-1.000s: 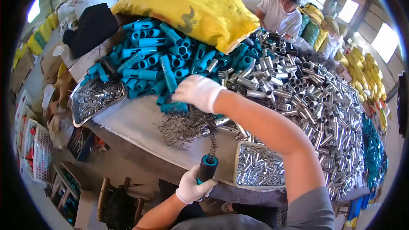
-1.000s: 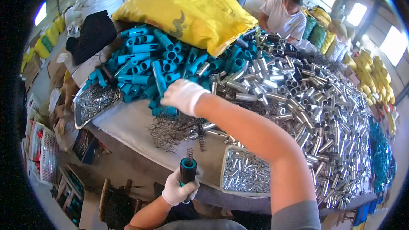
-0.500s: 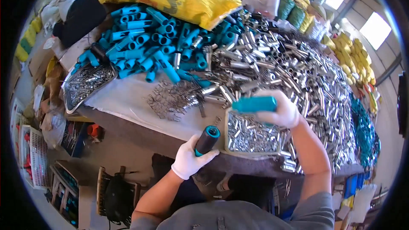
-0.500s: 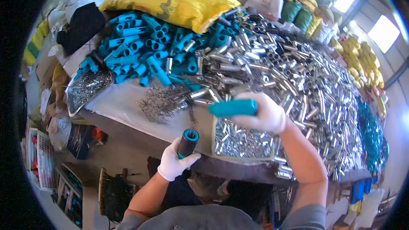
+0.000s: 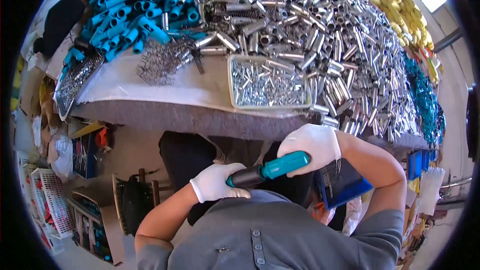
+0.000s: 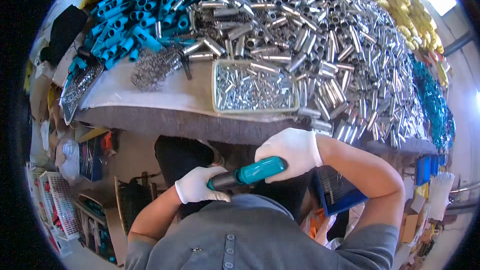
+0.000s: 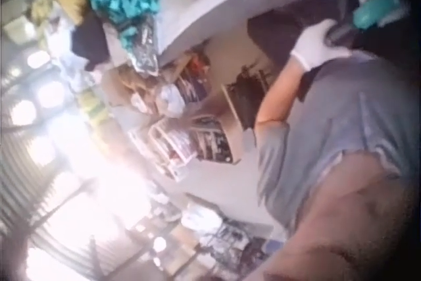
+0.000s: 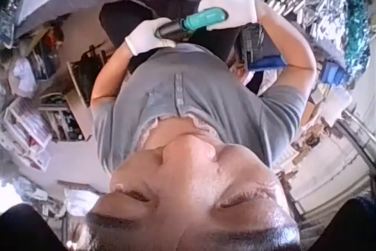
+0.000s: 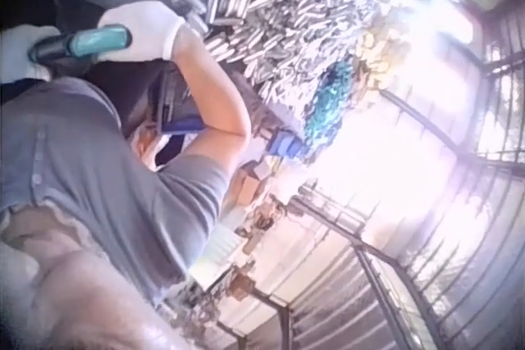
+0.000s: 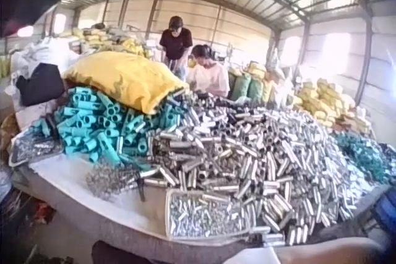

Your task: Assembling small metal tubes and plastic fittings with screws and springs at a industrial workbench.

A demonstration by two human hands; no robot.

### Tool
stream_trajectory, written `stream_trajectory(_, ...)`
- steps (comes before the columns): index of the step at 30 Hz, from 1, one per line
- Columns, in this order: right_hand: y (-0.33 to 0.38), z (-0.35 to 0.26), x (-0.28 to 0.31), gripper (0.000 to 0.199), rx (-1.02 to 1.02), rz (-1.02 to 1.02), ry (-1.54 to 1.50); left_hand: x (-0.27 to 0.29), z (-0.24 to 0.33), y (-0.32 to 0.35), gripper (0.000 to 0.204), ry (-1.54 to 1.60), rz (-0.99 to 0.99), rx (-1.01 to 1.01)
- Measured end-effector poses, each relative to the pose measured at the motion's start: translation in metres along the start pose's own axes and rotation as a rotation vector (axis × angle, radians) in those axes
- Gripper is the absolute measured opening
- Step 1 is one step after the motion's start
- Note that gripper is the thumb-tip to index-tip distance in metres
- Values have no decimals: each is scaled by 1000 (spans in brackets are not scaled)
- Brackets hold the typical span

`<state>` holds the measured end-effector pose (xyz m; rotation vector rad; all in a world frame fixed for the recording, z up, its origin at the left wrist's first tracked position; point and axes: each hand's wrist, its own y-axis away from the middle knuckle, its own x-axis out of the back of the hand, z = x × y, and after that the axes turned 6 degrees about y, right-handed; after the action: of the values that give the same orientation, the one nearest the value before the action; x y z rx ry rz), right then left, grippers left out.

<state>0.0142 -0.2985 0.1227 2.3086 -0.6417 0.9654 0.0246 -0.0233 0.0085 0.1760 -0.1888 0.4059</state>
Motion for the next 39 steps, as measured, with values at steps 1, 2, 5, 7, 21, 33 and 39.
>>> stream_trajectory(1,-1,1,-9,28,81,37,166,-8,-3,2,61,89,1,11)
stream_trajectory(2,-3,1,-16,26,161,75,333,-15,-8,3,60,127,-78,54)
stream_trajectory(5,-10,-9,-27,12,466,177,763,-29,-19,5,55,406,-342,168)
stream_trajectory(7,-11,-14,-31,13,681,290,878,-43,-28,5,54,558,-457,162)
stream_trajectory(21,22,-3,-89,20,-636,3,-1470,-18,13,6,39,-1213,487,-221)
stream_trajectory(33,35,-10,-53,64,-126,567,-499,-15,5,2,42,-227,424,146)
stream_trajectory(39,5,-50,-16,22,-87,956,-72,-23,12,-13,37,-469,410,-125)
